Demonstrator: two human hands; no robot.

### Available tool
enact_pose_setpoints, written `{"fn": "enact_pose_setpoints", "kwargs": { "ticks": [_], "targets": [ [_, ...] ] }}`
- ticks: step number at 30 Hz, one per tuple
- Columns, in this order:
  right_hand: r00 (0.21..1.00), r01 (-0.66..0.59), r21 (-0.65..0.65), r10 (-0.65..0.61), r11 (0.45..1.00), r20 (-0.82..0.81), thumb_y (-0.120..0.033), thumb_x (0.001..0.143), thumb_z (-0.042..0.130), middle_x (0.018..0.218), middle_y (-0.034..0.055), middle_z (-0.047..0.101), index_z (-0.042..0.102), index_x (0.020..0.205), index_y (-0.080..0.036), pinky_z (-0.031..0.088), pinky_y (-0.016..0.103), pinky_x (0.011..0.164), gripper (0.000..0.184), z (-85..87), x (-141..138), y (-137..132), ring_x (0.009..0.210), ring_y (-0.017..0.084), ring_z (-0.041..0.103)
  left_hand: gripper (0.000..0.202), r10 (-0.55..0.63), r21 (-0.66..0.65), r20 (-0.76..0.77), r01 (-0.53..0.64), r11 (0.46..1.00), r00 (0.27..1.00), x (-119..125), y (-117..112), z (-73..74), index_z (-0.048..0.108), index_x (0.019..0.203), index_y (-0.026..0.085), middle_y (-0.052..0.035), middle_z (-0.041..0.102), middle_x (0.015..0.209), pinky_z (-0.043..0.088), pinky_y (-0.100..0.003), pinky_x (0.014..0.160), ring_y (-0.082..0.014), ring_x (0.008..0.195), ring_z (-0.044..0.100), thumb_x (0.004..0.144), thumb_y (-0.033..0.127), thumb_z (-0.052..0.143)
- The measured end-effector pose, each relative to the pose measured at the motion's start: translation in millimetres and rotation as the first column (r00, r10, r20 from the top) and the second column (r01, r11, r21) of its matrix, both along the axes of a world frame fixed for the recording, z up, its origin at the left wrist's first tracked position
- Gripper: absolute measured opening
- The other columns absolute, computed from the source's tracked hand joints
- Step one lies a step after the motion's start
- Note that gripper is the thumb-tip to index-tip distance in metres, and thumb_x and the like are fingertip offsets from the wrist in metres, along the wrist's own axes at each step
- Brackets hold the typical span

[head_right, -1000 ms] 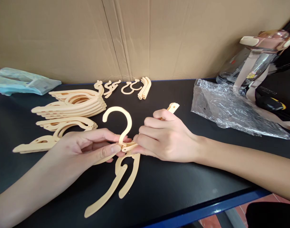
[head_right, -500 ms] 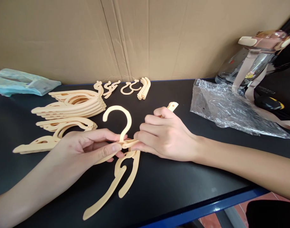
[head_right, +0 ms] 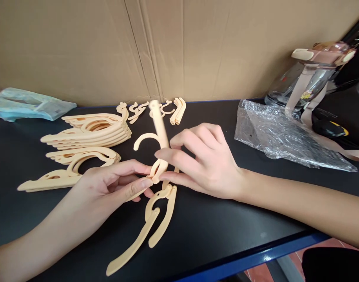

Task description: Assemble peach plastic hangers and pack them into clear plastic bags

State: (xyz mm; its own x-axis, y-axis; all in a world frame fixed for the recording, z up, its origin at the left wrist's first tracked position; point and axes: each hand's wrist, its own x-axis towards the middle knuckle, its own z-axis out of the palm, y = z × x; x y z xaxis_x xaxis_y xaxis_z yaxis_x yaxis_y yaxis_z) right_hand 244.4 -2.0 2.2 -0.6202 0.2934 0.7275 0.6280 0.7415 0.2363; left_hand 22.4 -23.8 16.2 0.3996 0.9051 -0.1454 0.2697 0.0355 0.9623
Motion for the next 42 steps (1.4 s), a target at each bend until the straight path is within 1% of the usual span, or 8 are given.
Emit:
{"fn": "enact_pose_setpoints", "kwargs": {
  "ticks": [5, 12, 15, 17, 21, 30, 38, 42],
  "targets": [
    [0.982, -0.066, -0.103, 0.083, 0.993, 0.169, -0.039, 0.101, 0.051, 0.083, 0.0013, 0.066, 0.057, 0.127, -0.017, 0.038, 0.035, 0.079, 0.034, -2.3, -0.5, 4.0, 0.076, 0.017, 0.053, 0.009, -0.021, 0.063, -0.032, 0.023, 0.998, 0.999, -0.5, -0.5, -3.1, 0.073, 0.090, 0.025, 0.0064, 0.074, 0.079, 0.054, -0.012, 0.065, -0.0094, 0.072, 0.073, 0.090, 0.031, 0.066],
    [0.994, -0.076, -0.328, 0.099, 0.942, 0.053, -0.059, 0.099, 0.042, 0.090, 0.0062, 0.060, 0.062, 0.101, -0.015, 0.037, 0.035, 0.079, 0.048, -2.6, -0.5, 8.6, 0.082, 0.020, 0.050, 0.018, -0.026, 0.242, -0.122, 0.055, 0.969, 0.992, -2.0, -6.0, -9.3, 0.071, 0.108, 0.030, 0.0076, 0.074, 0.087, 0.055, -0.009, 0.065, -0.0073, 0.073, 0.069, 0.091, 0.035, 0.065],
    [0.998, -0.035, -0.462, 0.006, 0.886, -0.065, -0.042, 0.100, 0.050, 0.088, 0.0034, 0.058, 0.058, 0.095, -0.017, 0.036, 0.033, 0.076, 0.027, -4.6, 3.9, 15.3, 0.080, 0.018, 0.049, 0.023, -0.025, 0.354, -0.218, 0.103, 0.930, 0.976, -3.9, -7.9, -13.7, 0.067, 0.115, 0.031, 0.0077, 0.074, 0.103, 0.057, -0.010, 0.076, -0.0069, 0.083, 0.070, 0.093, 0.033, 0.064],
    [0.987, -0.053, -0.590, -0.047, 0.806, -0.153, -0.021, 0.096, 0.051, 0.086, 0.0011, 0.057, 0.056, 0.095, -0.018, 0.037, 0.031, 0.073, 0.006, -6.5, 8.1, 21.4, 0.077, 0.016, 0.050, 0.025, -0.013, 0.460, -0.277, 0.144, 0.876, 0.961, -5.4, -7.5, -16.5, 0.064, 0.118, 0.031, 0.0084, 0.073, 0.107, 0.055, -0.011, 0.082, -0.0067, 0.089, 0.069, 0.093, 0.026, 0.063],
    [0.961, -0.150, -0.711, -0.068, 0.687, -0.269, 0.001, 0.084, 0.044, 0.094, 0.0010, 0.056, 0.055, 0.098, -0.019, 0.040, 0.026, 0.068, 0.028, -8.9, 15.0, 30.3, 0.078, 0.014, 0.052, 0.033, 0.031, 0.608, -0.364, 0.212, 0.766, 0.931, -7.2, -3.3, -18.7, 0.063, 0.114, 0.029, 0.0090, 0.070, 0.097, 0.052, -0.012, 0.080, -0.0055, 0.083, 0.065, 0.090, 0.008, 0.059],
    [0.977, -0.140, -0.693, -0.015, 0.707, -0.212, 0.009, 0.082, 0.037, 0.114, 0.0057, 0.060, 0.054, 0.087, -0.020, 0.041, 0.027, 0.089, 0.034, -11.5, 15.2, 35.5, 0.105, 0.016, 0.057, 0.023, 0.096, 0.644, -0.414, 0.216, 0.734, 0.905, -7.7, -1.2, -17.0, 0.057, 0.117, 0.027, 0.0043, 0.060, 0.109, 0.045, -0.022, 0.081, -0.0092, 0.092, 0.056, 0.096, 0.017, 0.055],
    [0.971, -0.033, -0.684, -0.138, 0.729, -0.195, 0.002, 0.088, 0.041, 0.102, 0.0031, 0.068, 0.057, 0.080, -0.021, 0.044, 0.032, 0.086, 0.029, -19.2, 22.6, 47.5, 0.096, 0.018, 0.060, 0.015, 0.016, 0.653, -0.453, 0.319, 0.686, 0.892, -9.5, -9.6, -18.0, 0.060, 0.105, 0.028, 0.0056, 0.060, 0.097, 0.044, -0.026, 0.075, -0.0126, 0.089, 0.055, 0.091, 0.028, 0.065],
    [0.952, -0.041, -0.712, -0.189, 0.701, -0.241, -0.004, 0.091, 0.043, 0.103, 0.0044, 0.069, 0.054, 0.084, -0.021, 0.047, 0.033, 0.083, 0.021, -22.2, 25.0, 49.7, 0.096, 0.020, 0.062, 0.019, 0.038, 0.642, -0.500, 0.341, 0.687, 0.865, -9.5, -12.5, -19.1, 0.060, 0.105, 0.026, 0.0046, 0.062, 0.095, 0.045, -0.028, 0.071, -0.0145, 0.085, 0.055, 0.087, 0.029, 0.067]
  ]
}}
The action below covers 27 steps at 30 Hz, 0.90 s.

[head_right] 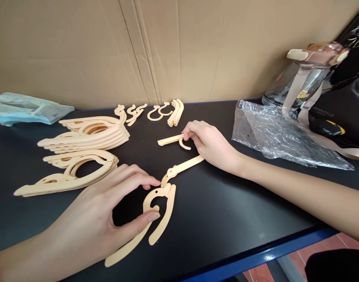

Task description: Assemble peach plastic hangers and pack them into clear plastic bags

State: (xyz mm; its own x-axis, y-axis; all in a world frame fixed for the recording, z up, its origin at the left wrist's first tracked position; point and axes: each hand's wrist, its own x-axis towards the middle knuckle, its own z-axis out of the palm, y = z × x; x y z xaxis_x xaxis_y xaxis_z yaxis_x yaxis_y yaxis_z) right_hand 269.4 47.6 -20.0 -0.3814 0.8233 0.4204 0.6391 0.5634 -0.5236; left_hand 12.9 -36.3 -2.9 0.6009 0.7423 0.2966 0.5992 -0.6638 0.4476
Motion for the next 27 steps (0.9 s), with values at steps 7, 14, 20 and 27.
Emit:
{"fn": "enact_pose_setpoints", "kwargs": {
  "ticks": [7, 14, 20, 27],
  "targets": [
    [0.998, -0.052, 0.063, 0.049, 0.997, 0.041, -0.019, 0.097, 0.049, 0.107, 0.0070, 0.068, 0.058, 0.099, -0.020, 0.047, 0.038, 0.086, 0.009, 9.2, -5.0, -8.7, 0.100, 0.022, 0.062, 0.029, 0.005, 0.140, -0.079, 0.006, 0.990, 0.997, -0.4, -3.9, 2.9, 0.061, 0.116, 0.021, -0.0003, 0.063, 0.098, 0.047, -0.030, 0.073, -0.0162, 0.086, 0.058, 0.091, 0.012, 0.051],
    [0.849, -0.459, -0.149, 0.482, 0.876, 0.216, -0.046, 0.084, 0.074, 0.137, 0.0065, 0.059, 0.064, 0.099, -0.022, 0.043, 0.038, 0.100, 0.031, 34.0, 6.1, -14.8, 0.120, 0.022, 0.053, 0.028, -0.026, 0.330, -0.254, 0.112, 0.937, 0.967, -2.4, -4.9, 4.4, 0.066, 0.116, 0.011, -0.0071, 0.066, 0.097, 0.051, -0.035, 0.071, -0.0220, 0.083, 0.061, 0.094, 0.010, 0.048],
    [0.853, -0.468, -0.248, 0.507, 0.848, 0.122, -0.038, 0.087, 0.071, 0.133, 0.0060, 0.062, 0.068, 0.093, -0.021, 0.043, 0.038, 0.102, 0.018, 36.3, 9.3, -12.3, 0.121, 0.020, 0.053, 0.037, -0.027, 0.305, -0.200, 0.088, 0.948, 0.980, -6.6, 0.9, 0.8, 0.058, 0.121, 0.014, -0.0024, 0.065, 0.090, 0.047, -0.030, 0.068, -0.0177, 0.077, 0.058, 0.093, -0.003, 0.039],
    [0.885, -0.462, -0.389, 0.442, 0.797, -0.146, -0.035, 0.085, 0.074, 0.119, 0.0054, 0.068, 0.069, 0.092, -0.021, 0.046, 0.039, 0.100, 0.017, 36.4, -3.3, -25.7, 0.117, 0.020, 0.058, 0.019, -0.022, 0.151, -0.138, 0.043, 0.988, 0.990, -3.4, 0.2, 3.0, 0.054, 0.100, 0.021, 0.0017, 0.059, 0.085, 0.038, -0.030, 0.063, -0.0165, 0.072, 0.054, 0.105, 0.026, 0.036]
  ]
}}
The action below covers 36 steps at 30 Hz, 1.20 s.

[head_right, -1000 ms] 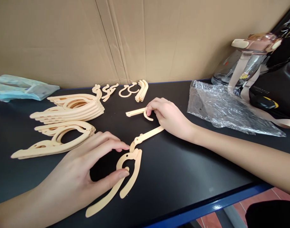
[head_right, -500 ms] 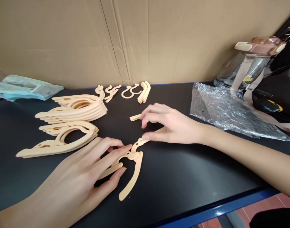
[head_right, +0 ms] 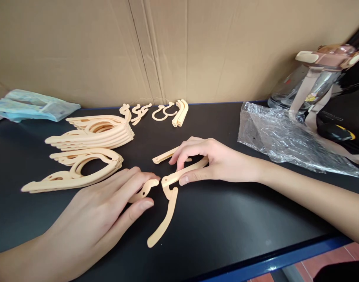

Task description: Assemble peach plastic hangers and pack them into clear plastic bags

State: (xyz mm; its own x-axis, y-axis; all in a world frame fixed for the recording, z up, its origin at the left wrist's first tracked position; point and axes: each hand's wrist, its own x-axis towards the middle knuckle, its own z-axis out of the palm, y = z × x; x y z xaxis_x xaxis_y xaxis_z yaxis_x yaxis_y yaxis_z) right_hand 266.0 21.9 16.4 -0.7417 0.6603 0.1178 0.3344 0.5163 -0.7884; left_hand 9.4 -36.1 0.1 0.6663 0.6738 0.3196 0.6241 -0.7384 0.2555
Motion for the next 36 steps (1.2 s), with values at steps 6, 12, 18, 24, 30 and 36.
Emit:
{"fn": "enact_pose_setpoints", "kwargs": {
  "ticks": [6, 12, 18, 24, 30, 36],
  "targets": [
    [0.998, -0.009, -0.069, 0.005, 0.998, -0.068, -0.034, 0.083, 0.077, 0.116, 0.0054, 0.069, 0.069, 0.090, -0.021, 0.048, 0.039, 0.100, 0.017, -5.1, -2.4, -2.8, 0.119, 0.021, 0.059, 0.026, 0.022, 0.022, 0.000, -0.022, 1.000, 1.000, 1.3, 1.0, -3.5, 0.042, 0.077, 0.022, 0.0045, 0.047, 0.066, 0.029, -0.030, 0.053, -0.0142, 0.057, 0.046, 0.102, 0.019, 0.034],
    [0.996, -0.036, -0.068, 0.030, 0.997, -0.089, -0.032, 0.084, 0.076, 0.118, 0.0061, 0.069, 0.070, 0.092, -0.020, 0.046, 0.041, 0.104, 0.016, -7.2, -5.6, -4.7, 0.125, 0.022, 0.055, 0.030, 0.021, -0.035, 0.005, -0.021, 0.999, 1.000, 3.0, 2.4, -2.0, 0.039, 0.072, 0.022, 0.0058, 0.045, 0.061, 0.026, -0.027, 0.050, -0.0115, 0.050, 0.043, 0.102, 0.022, 0.034],
    [0.994, -0.048, -0.046, 0.043, 0.998, -0.105, -0.031, 0.084, 0.076, 0.116, 0.0064, 0.070, 0.070, 0.089, -0.020, 0.045, 0.043, 0.105, 0.014, -7.8, -10.4, -4.9, 0.124, 0.022, 0.056, 0.036, 0.067, 0.007, -0.019, -0.067, 0.998, 0.998, 4.0, 2.2, -4.7, 0.043, 0.071, 0.021, 0.0058, 0.047, 0.060, 0.026, -0.026, 0.048, -0.0121, 0.047, 0.045, 0.100, 0.043, 0.048],
    [0.992, -0.061, -0.032, 0.058, 0.998, -0.111, -0.031, 0.084, 0.076, 0.113, 0.0060, 0.070, 0.069, 0.087, -0.020, 0.046, 0.041, 0.104, 0.014, -8.1, -12.6, -5.6, 0.122, 0.022, 0.057, 0.038, 0.046, 0.017, -0.056, -0.046, 0.999, 0.997, 8.7, 3.2, -0.1, 0.043, 0.069, 0.021, 0.0057, 0.051, 0.055, 0.028, -0.024, 0.044, -0.0114, 0.042, 0.049, 0.103, 0.040, 0.043],
    [0.994, -0.047, -0.018, 0.046, 0.999, -0.094, -0.034, 0.084, 0.076, 0.106, 0.0057, 0.072, 0.070, 0.088, -0.021, 0.046, 0.041, 0.103, 0.015, -9.1, -12.6, -6.8, 0.124, 0.022, 0.055, 0.043, 0.006, 0.148, -0.098, 0.009, 0.989, 0.995, 8.7, 2.4, 2.7, 0.041, 0.067, 0.021, 0.0055, 0.050, 0.050, 0.028, -0.024, 0.039, -0.0105, 0.036, 0.049, 0.106, 0.036, 0.031],
    [0.997, -0.068, -0.022, 0.067, 0.997, -0.049, -0.031, 0.086, 0.074, 0.098, 0.0049, 0.070, 0.070, 0.084, -0.019, 0.046, 0.037, 0.101, 0.013, -9.2, -12.6, -6.4, 0.123, 0.022, 0.054, 0.046, -0.012, 0.294, -0.219, 0.078, 0.953, 0.976, 10.5, 0.8, 3.3, 0.049, 0.067, 0.019, 0.0036, 0.049, 0.049, 0.029, -0.029, 0.037, -0.0139, 0.036, 0.053, 0.106, 0.029, 0.027]
  ]
}}
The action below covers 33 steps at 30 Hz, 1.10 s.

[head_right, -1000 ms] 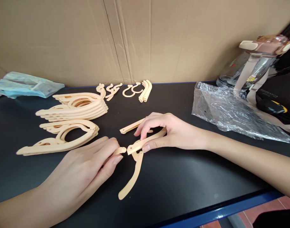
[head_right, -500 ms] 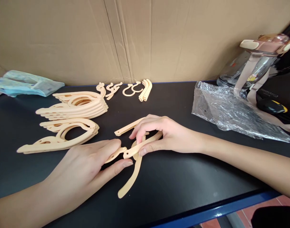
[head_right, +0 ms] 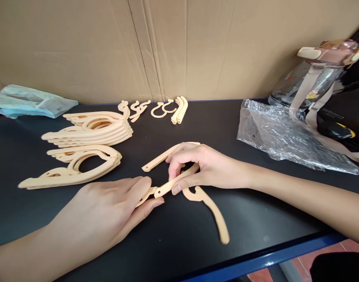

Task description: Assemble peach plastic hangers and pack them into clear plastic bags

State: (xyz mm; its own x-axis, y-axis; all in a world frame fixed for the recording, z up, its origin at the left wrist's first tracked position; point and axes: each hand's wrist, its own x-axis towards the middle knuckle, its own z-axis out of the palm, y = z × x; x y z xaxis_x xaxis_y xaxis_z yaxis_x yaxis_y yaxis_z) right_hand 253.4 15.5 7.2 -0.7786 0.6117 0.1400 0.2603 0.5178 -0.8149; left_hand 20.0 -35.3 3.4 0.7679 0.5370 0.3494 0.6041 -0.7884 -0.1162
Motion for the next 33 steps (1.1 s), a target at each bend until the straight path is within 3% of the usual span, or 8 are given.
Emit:
{"fn": "enact_pose_setpoints", "kwargs": {
  "ticks": [4, 14, 20, 26, 30, 33],
  "targets": [
    [1.000, -0.009, 0.001, 0.009, 1.000, 0.017, -0.032, 0.087, 0.073, 0.090, 0.0034, 0.069, 0.070, 0.084, -0.020, 0.045, 0.038, 0.102, 0.012, -0.2, -0.7, 0.2, 0.124, 0.021, 0.054, 0.043, -0.007, 0.067, -0.057, 0.011, 0.998, 0.998, 1.9, -1.3, 2.8, 0.051, 0.067, 0.018, 0.0029, 0.049, 0.050, 0.029, -0.030, 0.038, -0.0154, 0.037, 0.054, 0.104, 0.024, 0.030],
    [0.998, 0.018, -0.030, -0.016, 0.999, 0.056, -0.034, 0.087, 0.073, 0.103, 0.0057, 0.070, 0.067, 0.080, -0.020, 0.045, 0.038, 0.100, 0.017, 3.8, -3.0, -1.9, 0.124, 0.023, 0.053, 0.030, -0.001, 0.096, -0.109, 0.011, 0.995, 0.994, 0.1, -4.7, 1.7, 0.052, 0.067, 0.018, 0.0019, 0.047, 0.051, 0.030, -0.031, 0.036, -0.0173, 0.038, 0.053, 0.095, 0.020, 0.042],
    [0.999, -0.001, -0.049, 0.003, 0.999, 0.044, -0.033, 0.086, 0.074, 0.101, 0.0053, 0.069, 0.068, 0.084, -0.019, 0.045, 0.036, 0.098, 0.016, 2.0, -2.3, -1.1, 0.117, 0.021, 0.056, 0.032, -0.013, 0.127, -0.114, 0.028, 0.992, 0.993, 0.0, -4.0, 4.5, 0.051, 0.066, 0.019, 0.0023, 0.046, 0.051, 0.031, -0.032, 0.038, -0.0165, 0.038, 0.051, 0.096, 0.021, 0.040],
    [0.998, -0.036, -0.059, 0.033, 0.998, -0.044, -0.030, 0.082, 0.077, 0.089, 0.0021, 0.070, 0.069, 0.083, -0.019, 0.045, 0.035, 0.098, 0.014, -1.2, -1.4, 0.1, 0.113, 0.021, 0.058, 0.027, -0.052, 0.136, -0.050, 0.058, 0.989, 0.997, -1.3, -5.4, 0.5, 0.052, 0.070, 0.020, 0.0010, 0.049, 0.058, 0.031, -0.033, 0.045, -0.0178, 0.052, 0.050, 0.095, 0.025, 0.044],
    [0.994, 0.072, -0.053, -0.076, 0.996, -0.073, -0.026, 0.094, 0.062, 0.099, 0.0041, 0.069, 0.068, 0.093, -0.018, 0.049, 0.034, 0.088, 0.010, -0.4, -0.9, 0.5, 0.103, 0.018, 0.062, 0.018, -0.123, 0.097, -0.011, 0.123, 0.988, 0.992, -3.2, -5.3, -0.7, 0.055, 0.075, 0.019, -0.0039, 0.057, 0.069, 0.040, -0.036, 0.057, -0.0227, 0.068, 0.052, 0.087, 0.020, 0.042],
    [0.988, 0.089, -0.012, -0.089, 0.996, -0.124, -0.012, 0.094, 0.054, 0.106, 0.0052, 0.067, 0.067, 0.095, -0.017, 0.050, 0.031, 0.090, 0.014, -2.0, -0.6, 2.9, 0.105, 0.016, 0.062, 0.017, -0.188, 0.134, -0.042, 0.192, 0.972, 0.981, -4.3, -3.9, 1.1, 0.061, 0.094, 0.015, -0.0082, 0.068, 0.099, 0.044, -0.043, 0.090, -0.0271, 0.097, 0.056, 0.090, 0.018, 0.045]
  ]
}}
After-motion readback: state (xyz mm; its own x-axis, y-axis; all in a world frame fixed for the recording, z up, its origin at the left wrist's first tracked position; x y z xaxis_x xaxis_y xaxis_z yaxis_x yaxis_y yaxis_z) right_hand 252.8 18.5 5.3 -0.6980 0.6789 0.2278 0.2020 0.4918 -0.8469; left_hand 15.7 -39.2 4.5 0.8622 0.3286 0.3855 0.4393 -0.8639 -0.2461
